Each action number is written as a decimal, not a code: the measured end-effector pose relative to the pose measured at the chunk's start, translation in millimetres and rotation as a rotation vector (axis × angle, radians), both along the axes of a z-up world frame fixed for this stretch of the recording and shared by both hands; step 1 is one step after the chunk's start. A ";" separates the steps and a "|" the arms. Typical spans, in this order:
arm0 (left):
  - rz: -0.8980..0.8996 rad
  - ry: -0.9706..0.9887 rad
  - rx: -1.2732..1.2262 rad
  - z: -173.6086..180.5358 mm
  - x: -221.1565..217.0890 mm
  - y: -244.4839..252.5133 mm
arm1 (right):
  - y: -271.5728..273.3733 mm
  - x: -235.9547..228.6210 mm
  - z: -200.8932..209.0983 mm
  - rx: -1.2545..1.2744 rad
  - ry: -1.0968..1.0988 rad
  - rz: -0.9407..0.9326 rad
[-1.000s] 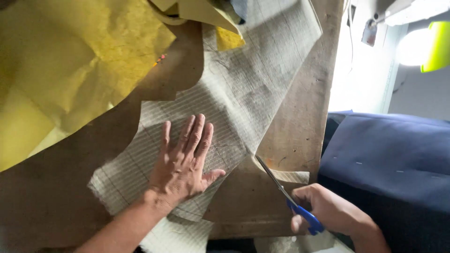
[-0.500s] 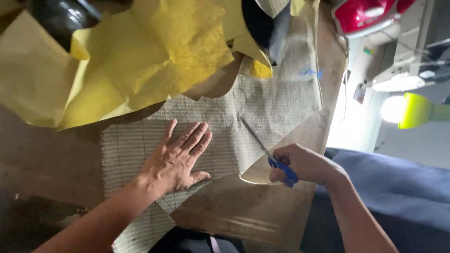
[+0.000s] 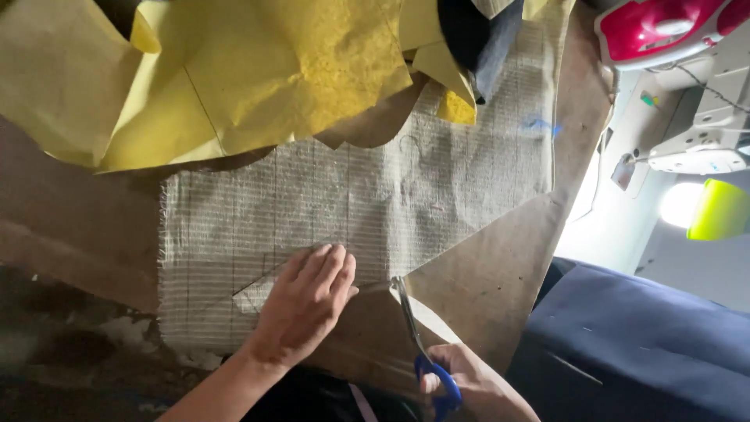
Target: The person cuts a piece of light-colored striped fabric using blue-handled scissors on a wooden table. They follow marked lines to cut out a pattern piece, then trim the edges and separate the cut piece from the main fabric.
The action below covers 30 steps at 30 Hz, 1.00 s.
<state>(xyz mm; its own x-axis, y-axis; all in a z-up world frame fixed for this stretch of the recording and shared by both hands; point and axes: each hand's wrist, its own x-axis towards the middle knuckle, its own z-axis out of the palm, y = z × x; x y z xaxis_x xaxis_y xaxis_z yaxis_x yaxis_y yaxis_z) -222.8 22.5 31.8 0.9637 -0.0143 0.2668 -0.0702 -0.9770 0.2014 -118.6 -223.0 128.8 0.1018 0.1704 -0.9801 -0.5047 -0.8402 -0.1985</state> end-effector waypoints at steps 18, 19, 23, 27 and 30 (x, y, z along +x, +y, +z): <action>0.010 -0.129 0.001 -1.8 7.3 2.5 | -6.2 -14.0 -16.5 0.273 0.087 0.013; 0.019 -0.110 -0.012 -1.2 7.0 2.1 | 3.4 -11.3 -12.7 0.263 0.072 -0.031; 0.047 -0.121 0.013 -2.5 6.6 -2.3 | 13.5 -13.1 -32.1 0.398 0.069 -0.302; 0.054 -0.132 -0.012 -5.6 4.8 -3.7 | 15.0 -13.8 -38.8 0.275 0.070 -0.350; 0.042 -0.092 -0.062 -5.5 4.0 -2.7 | 20.2 -20.4 -36.5 0.354 0.025 -0.352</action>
